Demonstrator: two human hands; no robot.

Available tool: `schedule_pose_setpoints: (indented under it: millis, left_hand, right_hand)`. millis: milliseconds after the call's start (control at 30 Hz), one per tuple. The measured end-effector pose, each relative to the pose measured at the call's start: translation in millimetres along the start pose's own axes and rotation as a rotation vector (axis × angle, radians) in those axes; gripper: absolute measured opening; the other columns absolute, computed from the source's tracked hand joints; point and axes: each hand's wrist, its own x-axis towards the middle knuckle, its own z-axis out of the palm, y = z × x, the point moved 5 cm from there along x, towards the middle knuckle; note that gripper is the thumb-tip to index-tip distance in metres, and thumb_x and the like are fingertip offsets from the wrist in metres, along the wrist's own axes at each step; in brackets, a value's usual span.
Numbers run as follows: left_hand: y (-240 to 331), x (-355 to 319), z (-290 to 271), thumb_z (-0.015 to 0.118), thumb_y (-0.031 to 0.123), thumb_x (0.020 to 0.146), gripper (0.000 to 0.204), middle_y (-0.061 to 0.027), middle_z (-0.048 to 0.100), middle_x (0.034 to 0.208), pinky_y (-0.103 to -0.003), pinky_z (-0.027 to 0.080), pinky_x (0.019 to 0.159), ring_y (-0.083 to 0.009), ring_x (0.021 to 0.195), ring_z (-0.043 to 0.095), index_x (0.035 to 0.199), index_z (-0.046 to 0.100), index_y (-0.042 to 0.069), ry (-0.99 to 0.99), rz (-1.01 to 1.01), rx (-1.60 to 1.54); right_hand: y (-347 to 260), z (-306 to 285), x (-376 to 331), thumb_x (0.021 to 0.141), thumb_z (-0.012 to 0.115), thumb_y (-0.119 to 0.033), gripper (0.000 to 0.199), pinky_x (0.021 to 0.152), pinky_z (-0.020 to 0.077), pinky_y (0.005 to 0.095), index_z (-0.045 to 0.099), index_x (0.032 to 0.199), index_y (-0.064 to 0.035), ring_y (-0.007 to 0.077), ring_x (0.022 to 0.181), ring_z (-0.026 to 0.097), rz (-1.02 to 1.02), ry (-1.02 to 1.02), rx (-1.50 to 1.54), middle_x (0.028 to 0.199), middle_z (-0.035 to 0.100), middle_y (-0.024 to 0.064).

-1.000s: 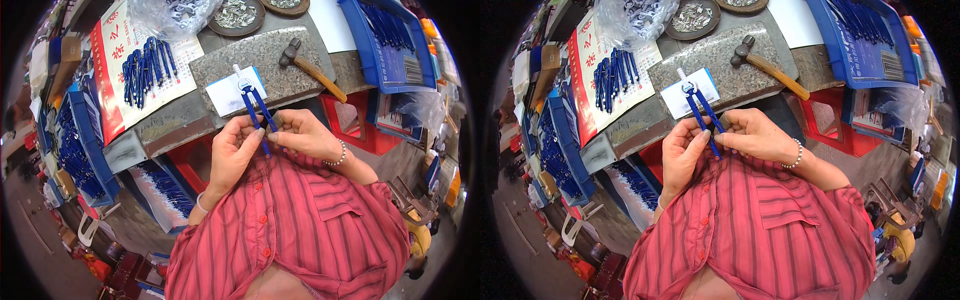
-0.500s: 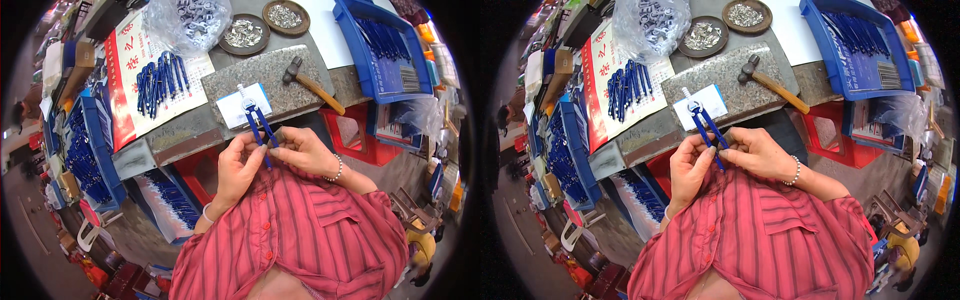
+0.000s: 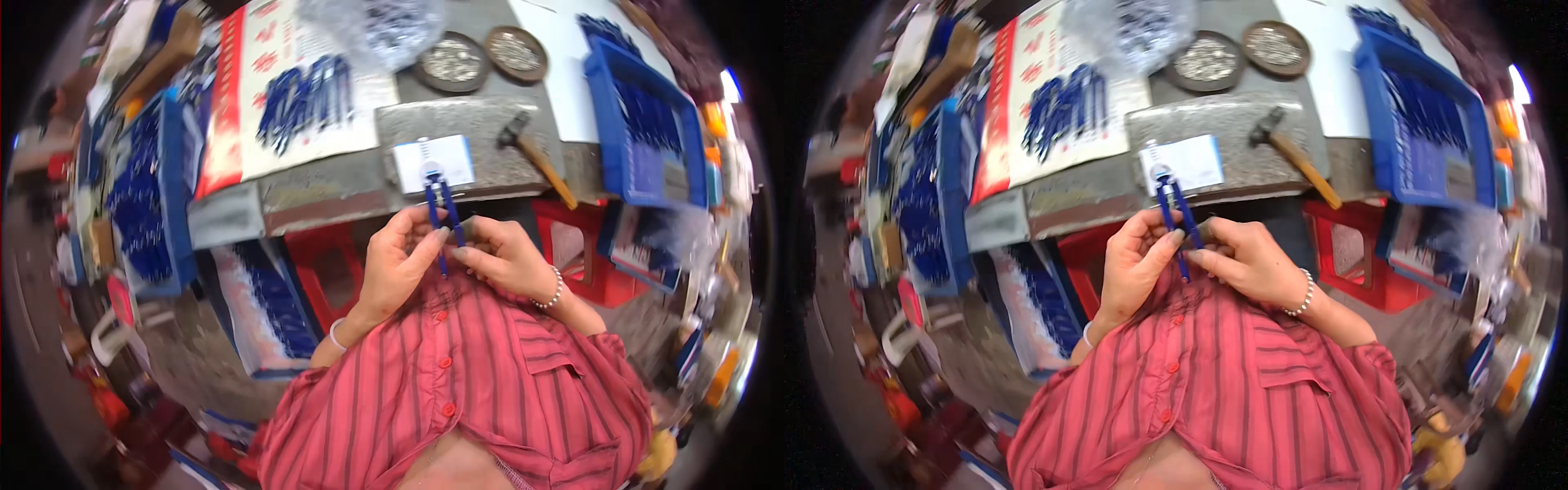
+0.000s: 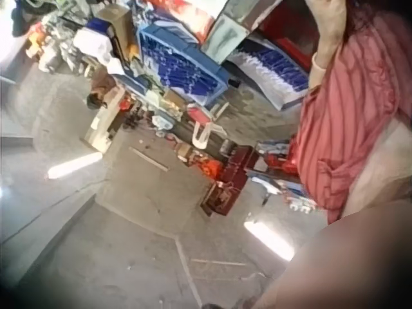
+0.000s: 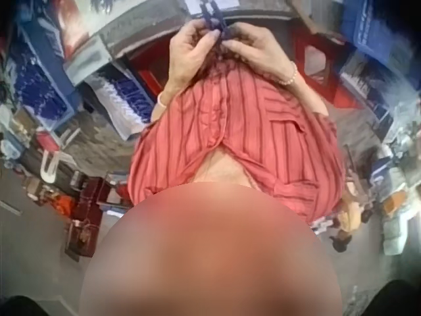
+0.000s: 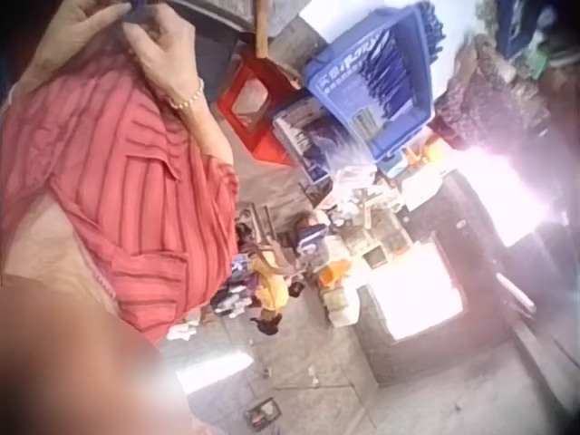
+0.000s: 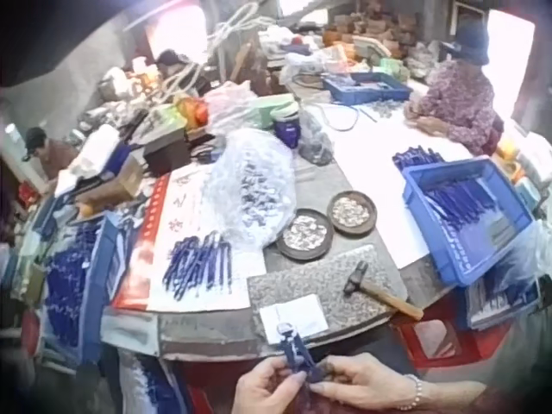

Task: Assembling blue plastic tools by inserting white pins and securing them with metal fasteners using a hammer.

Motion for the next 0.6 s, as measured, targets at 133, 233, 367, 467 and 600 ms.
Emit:
schedule_pose_setpoints:
  millis: [133,233,367,467,600]
  left_hand:
    - [1,-21,-42,0.059,0.006,0.089,0.022,-0.0018,0.062,0.088,-0.018,0.046,0.065,-0.0041,0.075,0.056,0.108,0.057,-0.002,0.078,0.017,0.056]
    - [5,-43,-86,0.060,0.005,0.087,0.021,-0.0004,0.060,0.086,-0.017,0.044,0.061,-0.0043,0.070,0.054,0.107,0.058,0.002,0.223,0.037,-0.037]
    - [-14,-109,-183,0.060,0.009,0.088,0.014,-0.0004,0.061,0.079,-0.019,0.044,0.058,-0.0057,0.062,0.055,0.101,0.059,0.004,0.707,0.059,0.032]
    - [-42,-157,-252,0.060,0.010,0.088,0.011,-0.0011,0.060,0.077,-0.018,0.045,0.056,-0.0064,0.060,0.056,0.097,0.058,0.004,0.955,0.153,-0.051]
    - [-79,-175,-322,0.062,0.012,0.087,0.015,-0.0029,0.061,0.077,-0.020,0.048,0.055,-0.0086,0.061,0.058,0.098,0.057,0.002,1.133,0.180,-0.113]
  right_hand:
    - [-42,10,-2,0.079,0.061,-0.003,0.029,0.072,0.0480,0.0254,0.058,0.107,0.0038,0.0134,0.081,0.060,-0.223,0.049,-0.271,0.089,0.062,0.0087]
    - [-84,17,-26,0.086,0.063,-0.021,0.023,0.067,0.0474,0.0304,0.060,0.087,0.0010,0.0211,0.078,0.061,-1.174,-0.657,0.058,0.077,0.060,0.0156]
    - [-113,69,-44,0.092,0.056,-0.020,0.021,0.075,0.0454,0.0303,0.065,0.097,-0.0024,0.0198,0.085,0.059,-0.949,-1.336,0.175,0.102,0.063,0.0091]
    - [-120,94,-45,0.094,0.051,-0.015,0.020,0.071,0.0452,0.0299,0.063,0.101,-0.0008,0.0205,0.079,0.059,-0.886,-1.566,0.234,0.101,0.062,0.0118]
    - [-107,88,-48,0.095,0.048,-0.010,0.020,0.067,0.0455,0.0311,0.062,0.102,0.0020,0.0220,0.074,0.058,-0.839,-1.788,0.242,0.099,0.060,0.0158]
